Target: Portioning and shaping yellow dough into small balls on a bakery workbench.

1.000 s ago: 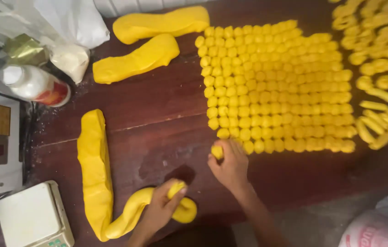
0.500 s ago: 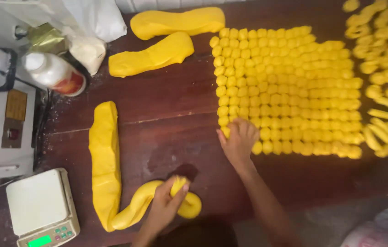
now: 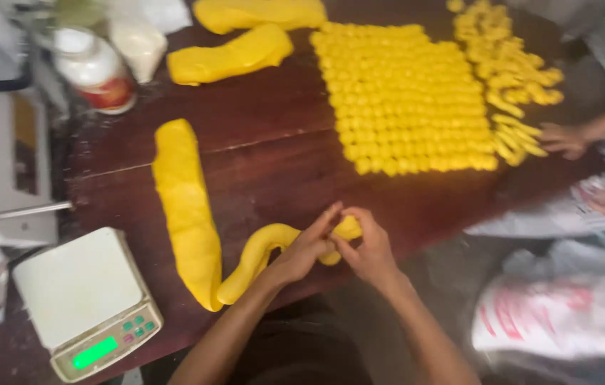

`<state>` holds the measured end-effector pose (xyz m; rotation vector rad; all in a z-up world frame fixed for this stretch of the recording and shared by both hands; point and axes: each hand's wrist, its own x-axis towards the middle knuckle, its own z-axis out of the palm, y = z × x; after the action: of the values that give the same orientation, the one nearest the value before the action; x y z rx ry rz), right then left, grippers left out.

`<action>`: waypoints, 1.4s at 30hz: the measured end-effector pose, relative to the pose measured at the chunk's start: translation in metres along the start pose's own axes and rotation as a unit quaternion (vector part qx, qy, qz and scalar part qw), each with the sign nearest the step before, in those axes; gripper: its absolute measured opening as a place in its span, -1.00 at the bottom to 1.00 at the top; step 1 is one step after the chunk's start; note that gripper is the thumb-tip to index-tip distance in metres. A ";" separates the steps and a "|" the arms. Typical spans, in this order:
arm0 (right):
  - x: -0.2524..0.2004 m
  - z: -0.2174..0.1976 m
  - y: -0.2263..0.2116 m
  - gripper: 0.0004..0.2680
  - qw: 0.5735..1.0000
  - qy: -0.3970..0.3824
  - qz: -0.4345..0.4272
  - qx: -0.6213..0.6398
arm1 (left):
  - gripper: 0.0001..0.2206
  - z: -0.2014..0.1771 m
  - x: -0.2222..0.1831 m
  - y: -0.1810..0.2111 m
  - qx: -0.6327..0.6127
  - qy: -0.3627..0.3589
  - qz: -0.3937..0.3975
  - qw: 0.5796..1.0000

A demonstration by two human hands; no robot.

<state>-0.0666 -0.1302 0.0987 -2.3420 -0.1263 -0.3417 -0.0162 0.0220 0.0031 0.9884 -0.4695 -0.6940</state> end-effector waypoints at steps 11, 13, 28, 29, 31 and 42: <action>-0.069 -0.009 0.018 -0.85 0.994 0.087 -0.044 -0.055 | -0.78 0.062 -0.032 0.044 0.260 -0.075 0.099 0.958; -0.068 0.004 0.060 -0.85 0.990 0.138 0.006 0.020 | -0.81 0.067 -0.022 0.035 0.286 -0.056 0.089 0.952; 0.074 -0.001 0.185 -0.71 0.998 0.030 -0.050 -0.035 | -0.83 0.069 -0.034 -0.031 0.103 0.277 -0.093 0.951; 0.089 0.002 0.187 -0.71 0.991 0.055 -0.087 -0.091 | -0.85 0.070 -0.039 -0.036 0.088 0.373 -0.115 0.916; 0.096 0.006 0.196 -0.70 0.978 0.077 -0.124 -0.150 | -0.85 0.077 -0.048 -0.038 0.067 0.464 -0.135 0.873; 0.087 0.065 0.208 -0.33 0.934 -0.004 -0.061 -0.353 | -0.84 0.033 -0.066 -0.044 0.001 0.444 0.018 0.896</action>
<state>0.0699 -0.2339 -0.0619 -3.0559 -0.1738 -0.4994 -0.0972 0.0333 -0.0230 1.1790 0.3193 -0.1511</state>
